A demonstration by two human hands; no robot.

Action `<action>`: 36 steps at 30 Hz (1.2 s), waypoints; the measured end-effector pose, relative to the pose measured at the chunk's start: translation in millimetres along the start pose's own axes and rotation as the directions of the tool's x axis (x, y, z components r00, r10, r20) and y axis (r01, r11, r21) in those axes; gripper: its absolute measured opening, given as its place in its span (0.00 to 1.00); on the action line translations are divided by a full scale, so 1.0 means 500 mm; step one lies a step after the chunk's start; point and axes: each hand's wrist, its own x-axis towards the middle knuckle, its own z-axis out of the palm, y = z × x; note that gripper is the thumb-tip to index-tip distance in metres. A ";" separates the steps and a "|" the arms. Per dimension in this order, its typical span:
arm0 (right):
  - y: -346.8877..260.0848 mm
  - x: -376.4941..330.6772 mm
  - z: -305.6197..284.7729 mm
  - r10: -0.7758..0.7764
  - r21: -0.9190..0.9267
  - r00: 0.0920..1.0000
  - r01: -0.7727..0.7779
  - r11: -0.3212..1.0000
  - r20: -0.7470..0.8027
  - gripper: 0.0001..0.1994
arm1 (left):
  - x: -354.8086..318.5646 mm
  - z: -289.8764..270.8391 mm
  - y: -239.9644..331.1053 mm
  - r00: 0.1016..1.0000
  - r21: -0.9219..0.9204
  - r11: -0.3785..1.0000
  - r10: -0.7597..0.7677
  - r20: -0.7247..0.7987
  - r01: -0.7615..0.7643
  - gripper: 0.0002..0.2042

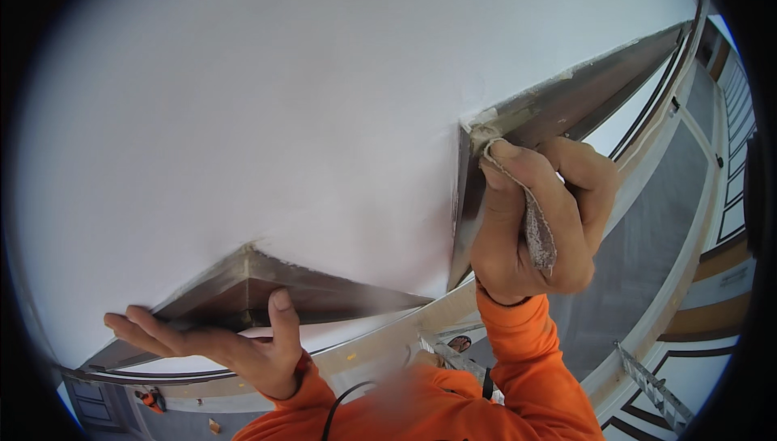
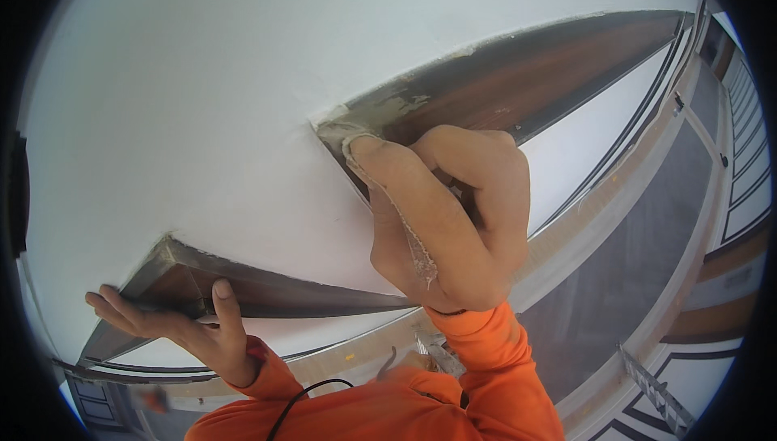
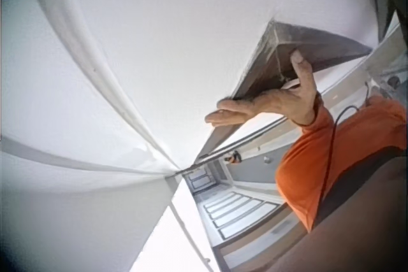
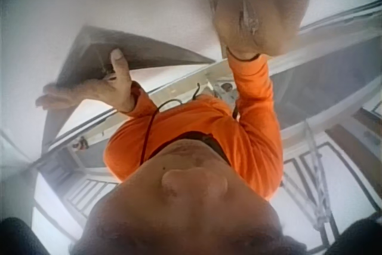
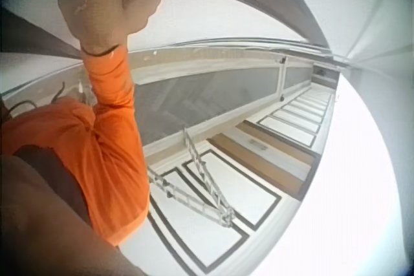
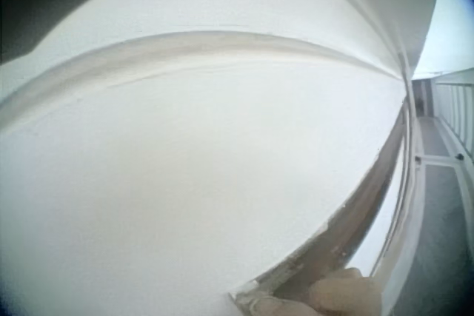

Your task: The person sands the edges of a dark brown wooden ceiling feature using a sanding block. They work along the seams and corners of the triangular panels, smoothing the surface.

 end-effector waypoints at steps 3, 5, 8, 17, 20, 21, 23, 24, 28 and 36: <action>-0.003 0.006 0.010 0.009 0.044 0.999 -0.007 0.999 -0.054 0.14 | 0.004 -0.002 0.008 1.000 0.017 1.000 -0.002 0.003 0.002 0.55; -0.002 0.013 0.016 -0.004 0.073 0.998 0.008 0.997 -0.064 0.14 | 0.006 0.002 0.014 1.000 -0.013 1.000 -0.001 -0.014 0.001 0.55; 0.004 0.010 0.003 0.002 0.039 1.000 -0.001 0.999 -0.027 0.15 | 0.004 0.005 0.007 1.000 -0.019 1.000 -0.008 -0.030 0.007 0.58; 0.015 -0.017 -0.020 0.103 -0.004 0.995 -0.103 0.995 -0.016 0.14 | 0.002 0.008 0.002 1.000 0.013 1.000 -0.004 -0.026 0.004 0.59; 0.005 -0.051 -0.029 0.158 -0.038 0.987 -0.159 0.987 -0.024 0.14 | -0.002 0.007 -0.005 1.000 0.008 1.000 -0.011 -0.029 0.012 0.59; 0.002 -0.049 -0.026 0.149 -0.020 0.988 -0.149 0.989 -0.027 0.14 | -0.003 0.007 -0.008 0.999 0.001 1.000 -0.017 -0.030 0.017 0.59; -0.003 -0.039 -0.015 0.130 0.011 0.991 -0.130 0.991 -0.026 0.14 | -0.007 0.008 -0.010 0.999 0.002 1.000 -0.027 -0.028 0.027 0.59; -0.003 -0.037 -0.011 0.123 0.024 0.992 -0.122 0.992 -0.027 0.14 | -0.009 0.008 -0.011 0.999 0.004 0.999 -0.032 -0.028 0.033 0.59; -0.010 -0.030 -0.002 0.131 0.061 0.991 -0.129 0.990 -0.025 0.14 | -0.008 0.007 -0.012 0.999 0.005 1.000 -0.028 -0.026 0.028 0.60; 0.017 0.014 -0.006 0.071 0.033 0.997 -0.069 0.997 -0.040 0.12 | 0.009 0.004 0.029 0.999 0.022 0.999 -0.042 -0.030 0.043 0.59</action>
